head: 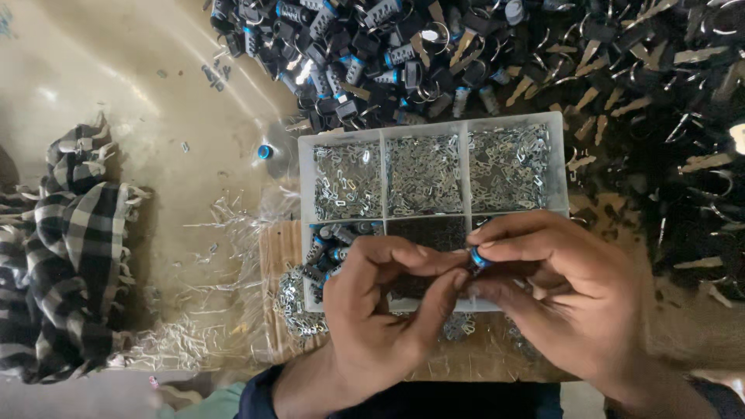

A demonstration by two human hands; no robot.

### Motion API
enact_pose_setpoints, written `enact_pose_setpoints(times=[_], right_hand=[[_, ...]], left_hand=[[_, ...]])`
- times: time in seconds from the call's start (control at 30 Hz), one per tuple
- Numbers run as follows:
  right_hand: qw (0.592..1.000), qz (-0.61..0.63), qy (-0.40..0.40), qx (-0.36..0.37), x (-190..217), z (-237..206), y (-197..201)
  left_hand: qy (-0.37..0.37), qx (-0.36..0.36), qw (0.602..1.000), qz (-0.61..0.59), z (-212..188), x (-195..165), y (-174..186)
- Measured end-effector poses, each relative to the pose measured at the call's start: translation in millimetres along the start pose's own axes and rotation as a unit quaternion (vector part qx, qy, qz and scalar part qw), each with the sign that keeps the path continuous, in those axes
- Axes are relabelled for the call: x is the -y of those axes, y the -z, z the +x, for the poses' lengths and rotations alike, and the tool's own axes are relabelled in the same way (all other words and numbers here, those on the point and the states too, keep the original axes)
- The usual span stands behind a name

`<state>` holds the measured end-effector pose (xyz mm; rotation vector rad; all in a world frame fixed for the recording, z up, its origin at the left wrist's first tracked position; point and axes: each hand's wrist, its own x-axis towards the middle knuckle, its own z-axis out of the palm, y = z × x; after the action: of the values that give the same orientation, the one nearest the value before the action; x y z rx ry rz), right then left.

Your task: The person sits at a workbench and assembles a small cylindrical metal component with a blue cap. They repeatedly pick small metal clips from a compartment box and press them one at a time into slots around the cylinder, building the part up clip by clip.

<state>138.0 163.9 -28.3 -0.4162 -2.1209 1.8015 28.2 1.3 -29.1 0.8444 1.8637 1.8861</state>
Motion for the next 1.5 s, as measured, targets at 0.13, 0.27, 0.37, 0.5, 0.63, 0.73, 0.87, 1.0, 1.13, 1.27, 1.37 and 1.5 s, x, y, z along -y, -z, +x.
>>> enact_pose_setpoints(times=[0.13, 0.27, 0.37, 0.5, 0.63, 0.73, 0.87, 1.0, 1.13, 1.27, 1.37, 1.5], right_hand=[[0.996, -0.06, 0.066, 0.003, 3, 3, -1], [0.996, -0.076, 0.051, 0.015, 6, 2, -1], [0.999, 0.041, 0.025, 0.015, 5, 3, 0], [0.999, 0.037, 0.029, 0.016, 6, 3, 0], [0.999, 0.02, 0.03, 0.023, 10, 6, -1], [0.992, -0.089, 0.091, 0.023, 13, 9, -2], [0.994, -0.09, 0.053, 0.027, 15, 10, 0], [0.997, -0.068, 0.026, 0.005, 8, 7, 2], [0.995, -0.077, 0.054, 0.019, 4, 2, 3], [0.989, -0.091, 0.113, 0.043, 4, 8, 0], [0.989, -0.044, 0.141, 0.022, 3, 17, -4], [0.999, 0.011, 0.035, -0.026, 8, 18, 1]], left_hand=[[0.002, -0.001, 0.999, 0.039, -1, -2, 2], [0.027, 0.024, 0.999, -0.012, 0, -2, 5], [0.086, 0.016, 0.993, -0.081, -1, -1, 6], [0.109, 0.012, 0.988, -0.112, -3, 0, 6], [0.057, 0.025, 0.996, -0.066, -4, 0, 6], [0.016, 0.014, 1.0, 0.013, -4, -1, 8], [0.042, 0.024, 0.998, -0.026, -3, -3, 9], [0.055, 0.013, 0.997, -0.044, -4, -3, 7], [-0.026, 0.026, 0.997, 0.074, -3, -4, 9], [-0.007, 0.062, 0.996, 0.059, 7, -12, 16], [-0.043, 0.073, 0.984, 0.157, 20, -19, 20], [-0.145, 0.127, 0.9, 0.392, 36, -21, 16]])
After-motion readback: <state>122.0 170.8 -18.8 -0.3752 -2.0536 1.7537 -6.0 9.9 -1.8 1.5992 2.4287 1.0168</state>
